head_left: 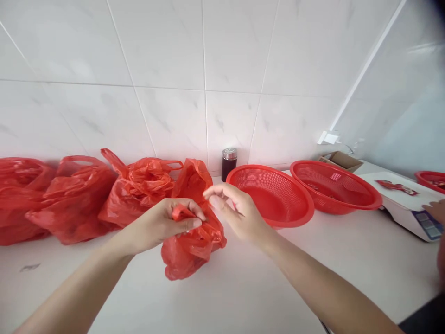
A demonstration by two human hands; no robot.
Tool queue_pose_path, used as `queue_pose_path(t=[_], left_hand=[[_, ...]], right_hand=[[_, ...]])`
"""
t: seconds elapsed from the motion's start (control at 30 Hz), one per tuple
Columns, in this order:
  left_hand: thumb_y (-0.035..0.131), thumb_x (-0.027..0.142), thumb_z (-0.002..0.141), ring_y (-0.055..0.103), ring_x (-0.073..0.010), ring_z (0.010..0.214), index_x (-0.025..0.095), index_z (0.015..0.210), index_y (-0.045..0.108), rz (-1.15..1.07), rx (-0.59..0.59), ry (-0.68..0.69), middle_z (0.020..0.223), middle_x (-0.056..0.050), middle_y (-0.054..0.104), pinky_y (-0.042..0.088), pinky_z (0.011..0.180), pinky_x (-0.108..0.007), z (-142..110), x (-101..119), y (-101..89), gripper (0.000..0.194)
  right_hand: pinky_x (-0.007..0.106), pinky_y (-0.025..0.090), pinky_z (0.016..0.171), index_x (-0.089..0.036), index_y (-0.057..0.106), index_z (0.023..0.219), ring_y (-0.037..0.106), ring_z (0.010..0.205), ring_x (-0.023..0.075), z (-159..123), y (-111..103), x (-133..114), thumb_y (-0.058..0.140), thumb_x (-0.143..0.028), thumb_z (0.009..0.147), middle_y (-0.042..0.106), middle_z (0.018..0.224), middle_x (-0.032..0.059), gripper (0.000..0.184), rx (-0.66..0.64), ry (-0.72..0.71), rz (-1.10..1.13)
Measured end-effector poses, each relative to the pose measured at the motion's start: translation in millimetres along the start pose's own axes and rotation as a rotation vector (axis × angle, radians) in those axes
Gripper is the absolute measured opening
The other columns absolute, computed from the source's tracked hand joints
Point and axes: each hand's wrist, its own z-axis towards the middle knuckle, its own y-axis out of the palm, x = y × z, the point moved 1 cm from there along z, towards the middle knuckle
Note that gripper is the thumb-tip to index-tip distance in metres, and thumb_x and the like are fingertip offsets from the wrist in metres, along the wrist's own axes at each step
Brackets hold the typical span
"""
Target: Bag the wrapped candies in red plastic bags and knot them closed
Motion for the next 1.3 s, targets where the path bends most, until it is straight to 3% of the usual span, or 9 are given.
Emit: queue_pose_path(t=[0.23, 0.37, 0.53, 0.7, 0.8, 0.93, 1.03, 1.13, 1.3], left_hand=[[0.041, -0.001, 0.062, 0.057, -0.0142, 0.072, 0.022, 0.077, 0.053, 0.216, 0.395, 0.174, 0.082, 0.001, 0.063, 0.043, 0.061, -0.024, 3.7, -25.8, 17.7, 0.030], [0.046, 0.004, 0.074, 0.061, -0.0174, 0.089, 0.023, 0.090, 0.062, 0.127, 0.423, 0.252, 0.102, -0.003, 0.065, 0.049, 0.071, -0.027, 4.5, -30.9, 21.8, 0.029], [0.045, 0.043, 0.094, 0.063, -0.0207, 0.080, 0.021, 0.088, 0.067, -0.042, 0.383, -0.015, 0.082, -0.003, 0.069, 0.051, 0.075, -0.032, -20.2, -59.1, 27.4, 0.032], [0.050, 0.057, 0.087, 0.068, -0.0248, 0.082, 0.020, 0.080, 0.067, -0.258, 0.862, -0.230, 0.079, -0.006, 0.073, 0.052, 0.087, -0.039, -68.7, -123.1, 46.1, 0.042], [0.050, 0.060, 0.086, 0.069, -0.0277, 0.090, 0.018, 0.086, 0.068, -0.326, 0.975, -0.335, 0.088, -0.009, 0.074, 0.049, 0.096, -0.043, -80.5, -147.0, 62.7, 0.046], [0.038, 0.059, 0.092, 0.059, -0.0279, 0.116, 0.021, 0.107, 0.064, -0.195, 1.100, -0.255, 0.123, -0.009, 0.066, 0.041, 0.103, -0.045, -60.5, -150.6, 76.9, 0.049], [0.028, 0.052, 0.097, 0.058, -0.0230, 0.114, 0.024, 0.114, 0.058, 0.069, 1.076, -0.167, 0.126, -0.007, 0.062, 0.046, 0.095, -0.038, -32.1, -150.4, 81.0, 0.045], [0.026, 0.045, 0.098, 0.064, -0.0198, 0.091, 0.025, 0.101, 0.057, 0.235, 0.934, -0.155, 0.105, -0.004, 0.068, 0.048, 0.081, -0.032, -8.4, -156.9, 80.1, 0.038], [0.031, 0.039, 0.096, 0.064, -0.0210, 0.072, 0.026, 0.094, 0.055, 0.359, 0.773, -0.253, 0.084, -0.002, 0.070, 0.044, 0.070, -0.031, 8.2, -163.9, 60.2, 0.028]], right_hand=[[0.028, 0.046, 0.066, -0.029, 0.051, 0.125, 0.055, 0.069, 0.0138, 3.7, 29.3, 42.9, 0.048, -0.037, 0.096, 0.060, 0.086, -0.0004, 0.031, -0.116, 0.347, 0.292], [0.027, 0.043, 0.067, -0.024, 0.061, 0.099, 0.052, 0.073, 0.0146, -3.0, 30.5, 42.2, 0.052, -0.041, 0.094, 0.057, 0.084, 0.0003, 0.020, -0.218, 0.327, 0.358], [0.026, 0.038, 0.060, -0.022, 0.043, 0.074, 0.043, 0.062, 0.0125, -27.5, 26.7, 46.0, 0.050, -0.048, 0.094, 0.042, 0.068, -0.0040, 0.034, -0.091, 0.342, 0.247], [0.034, 0.050, 0.073, -0.023, 0.040, 0.073, 0.061, 0.072, 0.0197, -64.4, 30.1, 85.3, 0.050, -0.055, 0.092, 0.057, 0.069, 0.0002, 0.038, 0.077, 0.583, 0.378], [0.036, 0.052, 0.073, -0.023, 0.041, 0.075, 0.065, 0.078, 0.0220, -72.8, 33.5, 109.0, 0.049, -0.056, 0.092, 0.062, 0.076, 0.0042, 0.037, 0.175, 0.647, 0.381], [0.033, 0.052, 0.074, -0.024, 0.041, 0.084, 0.064, 0.079, 0.0191, -66.9, 52.4, 118.7, 0.049, -0.056, 0.091, 0.062, 0.085, 0.0017, 0.034, 0.225, 0.569, 0.196], [0.035, 0.051, 0.073, -0.024, 0.043, 0.100, 0.063, 0.077, 0.0199, -65.5, 78.4, 118.6, 0.055, -0.055, 0.088, 0.063, 0.088, 0.0019, 0.036, 0.155, 0.513, -0.055], [0.040, 0.050, 0.084, -0.022, 0.044, 0.119, 0.062, 0.100, 0.0252, -69.5, 99.6, 122.3, 0.057, -0.050, 0.088, 0.062, 0.113, 0.0099, 0.044, 0.128, 0.391, -0.280], [0.031, 0.049, 0.080, -0.023, 0.054, 0.105, 0.065, 0.091, 0.0205, -60.4, 94.5, 138.8, 0.047, -0.047, 0.095, 0.067, 0.104, 0.0061, 0.027, 0.056, 0.317, -0.390]])
